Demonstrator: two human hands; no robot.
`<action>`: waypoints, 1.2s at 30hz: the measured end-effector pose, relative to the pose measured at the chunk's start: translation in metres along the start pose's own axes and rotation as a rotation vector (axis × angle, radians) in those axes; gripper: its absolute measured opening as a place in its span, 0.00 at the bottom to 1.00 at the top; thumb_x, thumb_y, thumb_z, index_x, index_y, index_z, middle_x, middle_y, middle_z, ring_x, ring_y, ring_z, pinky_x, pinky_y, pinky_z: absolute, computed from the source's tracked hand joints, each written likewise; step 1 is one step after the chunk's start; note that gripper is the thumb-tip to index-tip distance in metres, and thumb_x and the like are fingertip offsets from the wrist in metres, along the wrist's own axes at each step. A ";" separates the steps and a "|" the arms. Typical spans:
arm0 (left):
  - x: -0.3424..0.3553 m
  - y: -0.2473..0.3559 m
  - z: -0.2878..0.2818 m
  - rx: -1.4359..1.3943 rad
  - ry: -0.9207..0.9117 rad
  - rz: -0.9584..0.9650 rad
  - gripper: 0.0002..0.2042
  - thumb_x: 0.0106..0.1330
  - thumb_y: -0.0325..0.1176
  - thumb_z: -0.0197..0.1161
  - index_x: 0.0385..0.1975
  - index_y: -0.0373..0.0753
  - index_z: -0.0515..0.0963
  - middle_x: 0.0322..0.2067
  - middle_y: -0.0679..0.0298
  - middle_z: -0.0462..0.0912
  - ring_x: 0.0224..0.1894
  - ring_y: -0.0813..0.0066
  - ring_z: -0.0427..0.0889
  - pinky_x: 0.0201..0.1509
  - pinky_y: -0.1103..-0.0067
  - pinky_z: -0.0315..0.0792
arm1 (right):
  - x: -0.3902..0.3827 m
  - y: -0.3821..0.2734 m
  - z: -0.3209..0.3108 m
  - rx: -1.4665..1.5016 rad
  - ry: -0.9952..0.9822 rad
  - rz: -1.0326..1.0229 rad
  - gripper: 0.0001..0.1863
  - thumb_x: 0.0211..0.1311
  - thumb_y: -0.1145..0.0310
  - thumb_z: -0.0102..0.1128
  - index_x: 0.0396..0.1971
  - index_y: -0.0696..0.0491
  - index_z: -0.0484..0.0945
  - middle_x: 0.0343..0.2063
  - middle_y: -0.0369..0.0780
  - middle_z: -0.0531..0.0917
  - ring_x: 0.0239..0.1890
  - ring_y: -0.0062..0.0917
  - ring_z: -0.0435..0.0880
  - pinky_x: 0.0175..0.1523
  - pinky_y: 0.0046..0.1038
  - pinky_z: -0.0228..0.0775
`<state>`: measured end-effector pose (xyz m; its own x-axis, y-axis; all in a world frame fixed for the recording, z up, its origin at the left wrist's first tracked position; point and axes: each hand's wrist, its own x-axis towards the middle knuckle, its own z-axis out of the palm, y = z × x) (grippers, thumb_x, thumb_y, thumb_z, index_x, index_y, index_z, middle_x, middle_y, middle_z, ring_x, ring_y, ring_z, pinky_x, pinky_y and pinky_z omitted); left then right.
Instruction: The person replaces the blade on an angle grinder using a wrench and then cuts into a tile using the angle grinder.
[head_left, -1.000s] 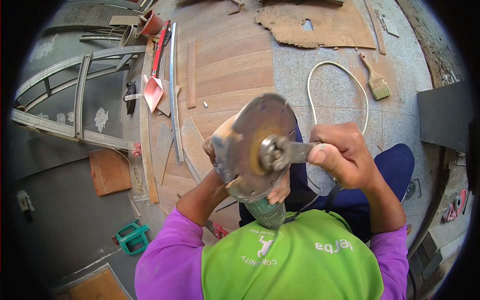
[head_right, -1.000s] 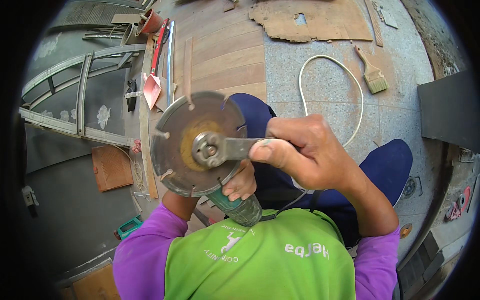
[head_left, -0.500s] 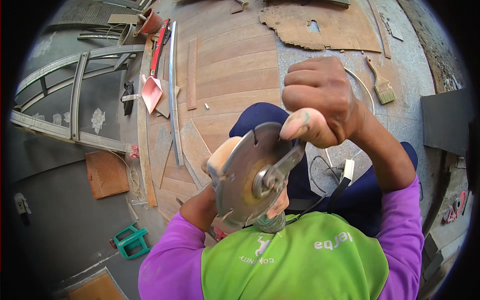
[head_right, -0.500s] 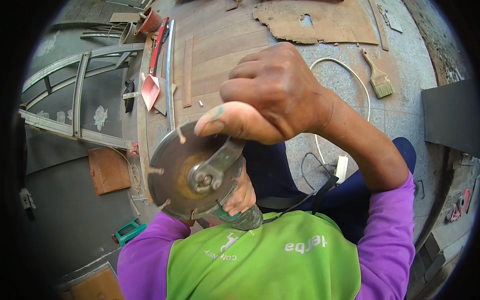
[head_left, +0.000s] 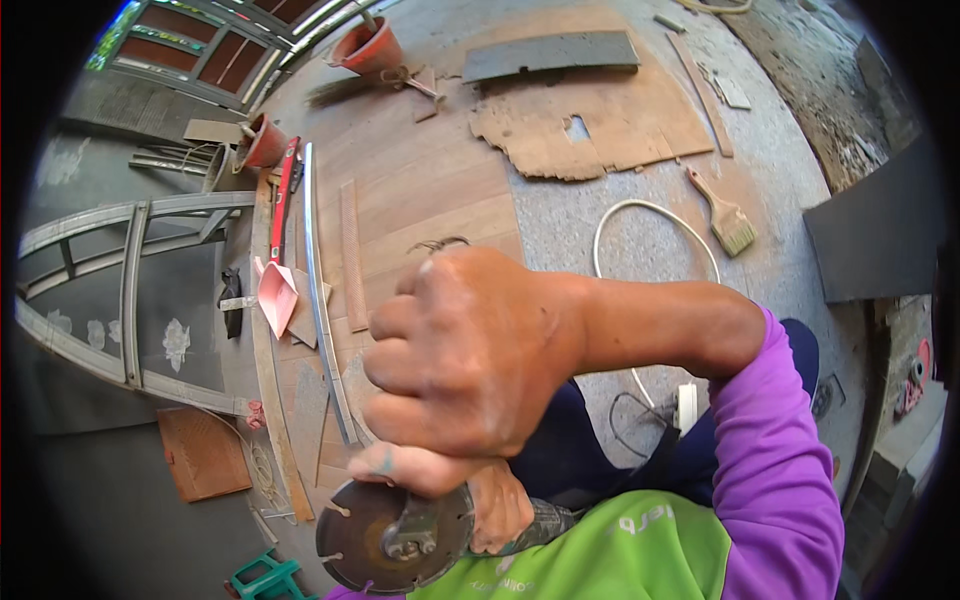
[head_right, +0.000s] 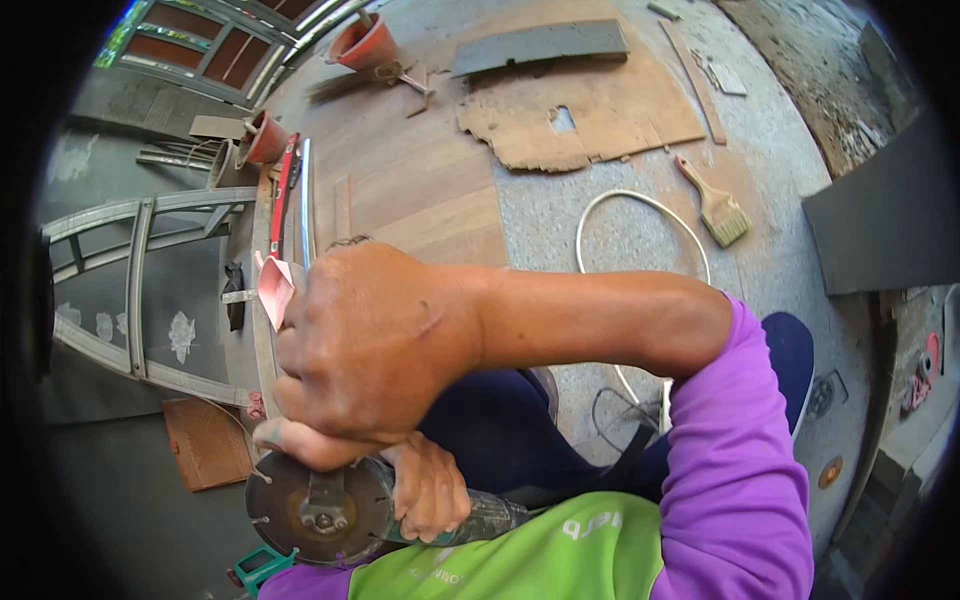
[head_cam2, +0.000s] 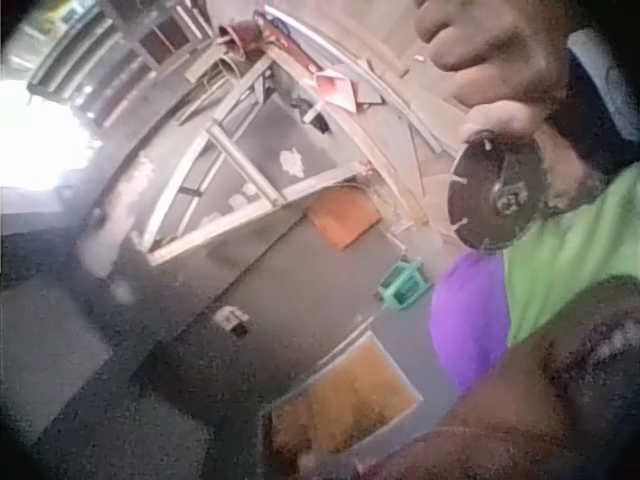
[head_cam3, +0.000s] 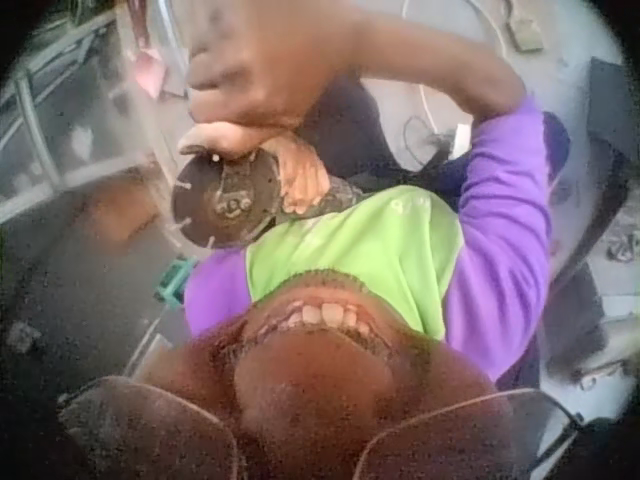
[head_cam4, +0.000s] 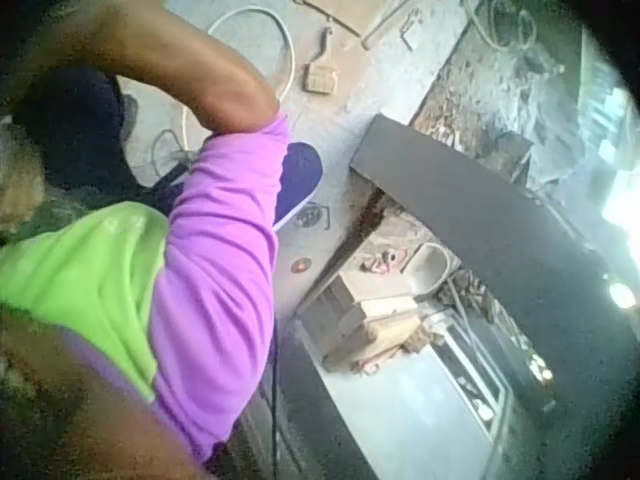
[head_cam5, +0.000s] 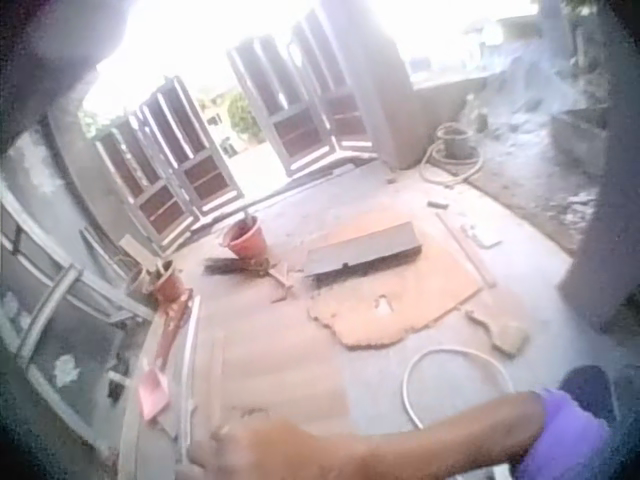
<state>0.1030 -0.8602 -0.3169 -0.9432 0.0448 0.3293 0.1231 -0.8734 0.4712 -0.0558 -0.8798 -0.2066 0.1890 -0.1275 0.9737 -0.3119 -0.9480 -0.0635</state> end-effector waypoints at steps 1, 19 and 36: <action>-0.003 -0.002 0.002 -0.003 0.007 0.012 0.27 0.75 0.57 0.51 0.47 0.32 0.74 0.27 0.49 0.81 0.28 0.53 0.82 0.37 0.58 0.74 | 0.000 0.001 0.001 0.009 -0.004 0.032 0.24 0.57 0.55 0.65 0.12 0.48 0.62 0.13 0.31 0.61 0.12 0.23 0.65 0.16 0.30 0.51; -0.065 0.025 0.018 0.126 0.021 0.075 0.29 0.73 0.58 0.54 0.43 0.30 0.74 0.26 0.48 0.82 0.27 0.52 0.83 0.36 0.55 0.75 | 0.020 0.028 0.042 0.165 0.003 -0.114 0.22 0.52 0.56 0.62 0.03 0.47 0.71 0.05 0.38 0.72 0.08 0.35 0.74 0.15 0.36 0.62; 0.054 0.037 0.052 0.084 0.140 -0.124 0.18 0.74 0.45 0.59 0.44 0.32 0.71 0.29 0.50 0.84 0.32 0.51 0.86 0.37 0.55 0.76 | -0.118 -0.020 -0.279 -0.751 -0.523 1.089 0.21 0.78 0.44 0.48 0.45 0.41 0.87 0.18 0.34 0.79 0.17 0.21 0.76 0.22 0.31 0.66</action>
<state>0.0725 -0.8647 -0.2394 -0.9857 0.0765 0.1503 0.0230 -0.8216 0.5696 -0.3315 -0.7640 -0.2588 -0.1975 -0.9293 0.3122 -0.9032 0.0487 -0.4264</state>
